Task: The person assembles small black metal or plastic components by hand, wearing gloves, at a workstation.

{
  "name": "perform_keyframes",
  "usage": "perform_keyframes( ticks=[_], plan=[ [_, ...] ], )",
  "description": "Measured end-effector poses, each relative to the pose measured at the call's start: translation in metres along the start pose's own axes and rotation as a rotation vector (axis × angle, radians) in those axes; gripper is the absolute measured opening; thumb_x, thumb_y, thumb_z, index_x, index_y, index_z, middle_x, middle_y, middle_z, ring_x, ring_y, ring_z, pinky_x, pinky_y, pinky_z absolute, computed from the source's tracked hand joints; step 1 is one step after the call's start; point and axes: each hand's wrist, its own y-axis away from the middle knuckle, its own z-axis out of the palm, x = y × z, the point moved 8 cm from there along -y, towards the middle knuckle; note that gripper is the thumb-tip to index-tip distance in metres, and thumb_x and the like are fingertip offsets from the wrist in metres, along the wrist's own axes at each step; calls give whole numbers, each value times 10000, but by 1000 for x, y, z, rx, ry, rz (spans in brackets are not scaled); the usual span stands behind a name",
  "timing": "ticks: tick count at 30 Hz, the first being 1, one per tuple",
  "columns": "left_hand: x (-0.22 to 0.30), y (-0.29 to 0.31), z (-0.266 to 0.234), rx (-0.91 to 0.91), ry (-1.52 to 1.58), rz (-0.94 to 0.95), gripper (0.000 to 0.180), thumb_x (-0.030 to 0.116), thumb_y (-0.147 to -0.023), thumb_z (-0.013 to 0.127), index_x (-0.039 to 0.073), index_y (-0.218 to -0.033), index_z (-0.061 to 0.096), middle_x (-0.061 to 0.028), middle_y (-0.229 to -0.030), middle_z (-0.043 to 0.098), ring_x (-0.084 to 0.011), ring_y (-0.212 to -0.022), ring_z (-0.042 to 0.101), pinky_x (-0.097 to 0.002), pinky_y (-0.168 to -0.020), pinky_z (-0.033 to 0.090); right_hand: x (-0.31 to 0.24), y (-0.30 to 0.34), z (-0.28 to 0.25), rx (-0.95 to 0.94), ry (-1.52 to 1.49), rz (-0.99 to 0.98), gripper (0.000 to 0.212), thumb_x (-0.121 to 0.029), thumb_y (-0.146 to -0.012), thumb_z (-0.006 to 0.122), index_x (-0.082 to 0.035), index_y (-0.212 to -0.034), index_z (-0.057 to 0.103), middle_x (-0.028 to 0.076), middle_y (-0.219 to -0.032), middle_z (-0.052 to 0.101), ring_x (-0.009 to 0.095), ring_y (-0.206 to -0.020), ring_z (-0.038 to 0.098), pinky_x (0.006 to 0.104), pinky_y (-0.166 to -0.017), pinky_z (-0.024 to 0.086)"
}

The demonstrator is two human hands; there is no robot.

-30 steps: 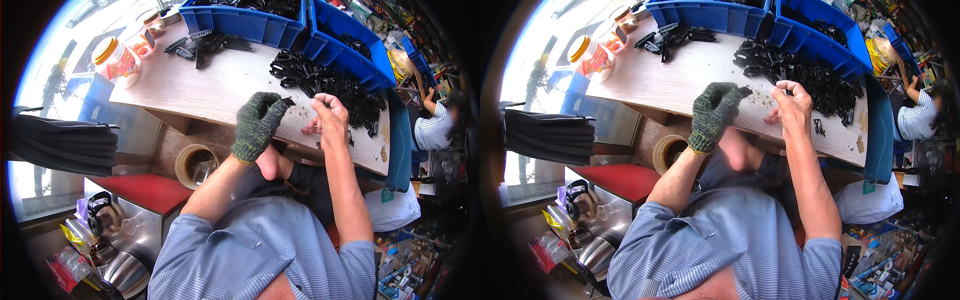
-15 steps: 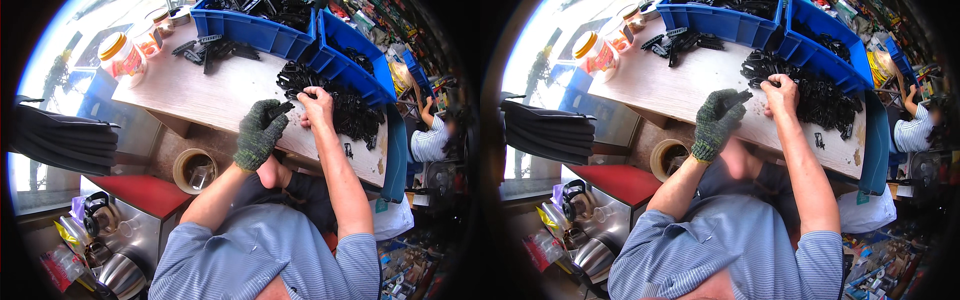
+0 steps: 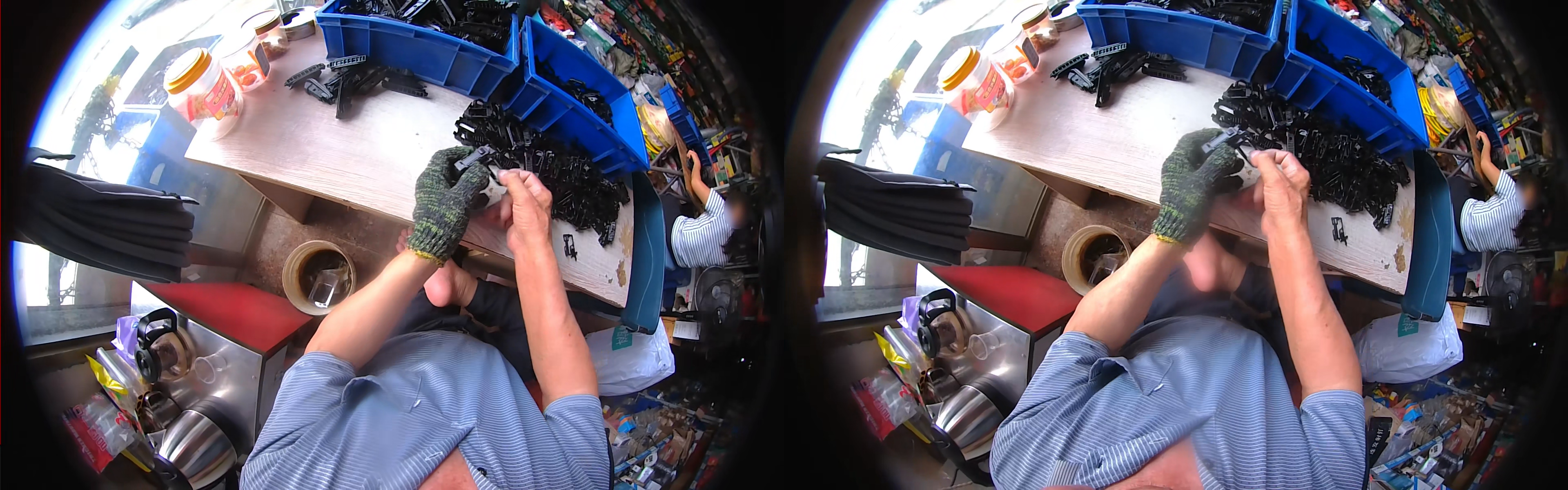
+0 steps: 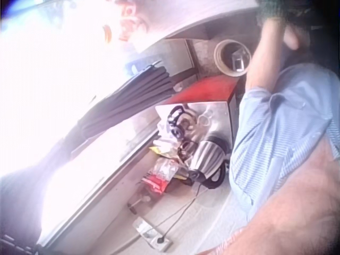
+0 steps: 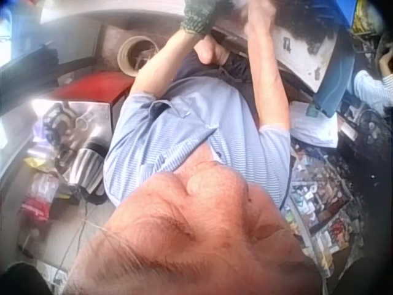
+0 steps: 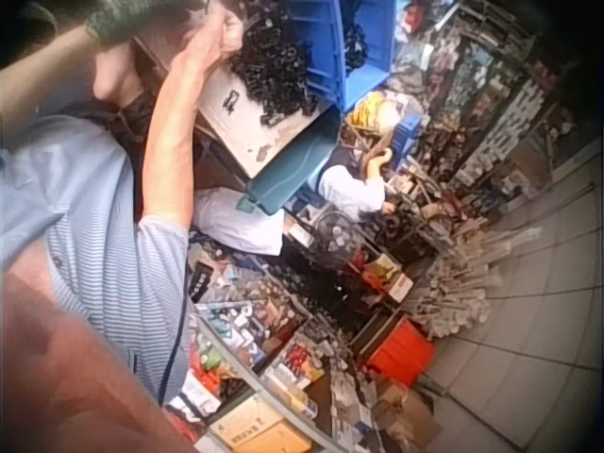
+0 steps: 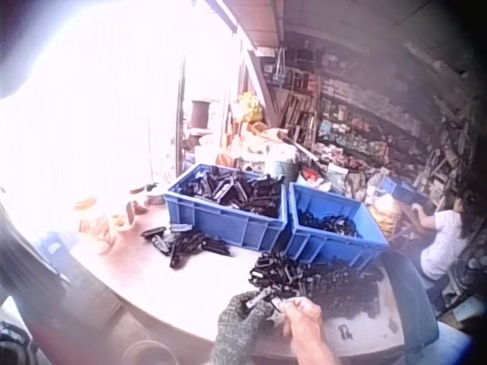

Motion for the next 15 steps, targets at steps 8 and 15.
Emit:
perform_keyframes(
  ticks=[8, 15],
  plan=[
    [-5, -5, 3, 45, -110, 133, 288, 90, -856, 693, -2, -1118, 619, -110, -955, 690, -144, -826, 655, -289, -715, 545, 6, 21, 4, -103, -65, -14, 136, -167, -871, 696, -44, -892, 641, -10, -725, 615, 46, -459, 441, 197, -438, 354],
    [4, 4, 17, -126, -197, -30, 347, 118, -880, 686, -8, -1179, 563, -94, -934, 645, -154, -788, 640, -282, -672, 542, 4, 23, -7, -103, -167, -46, 124, -156, -870, 692, -38, -873, 653, -16, -625, 572, 52, -411, 419, 216, -410, 376]
  ],
)
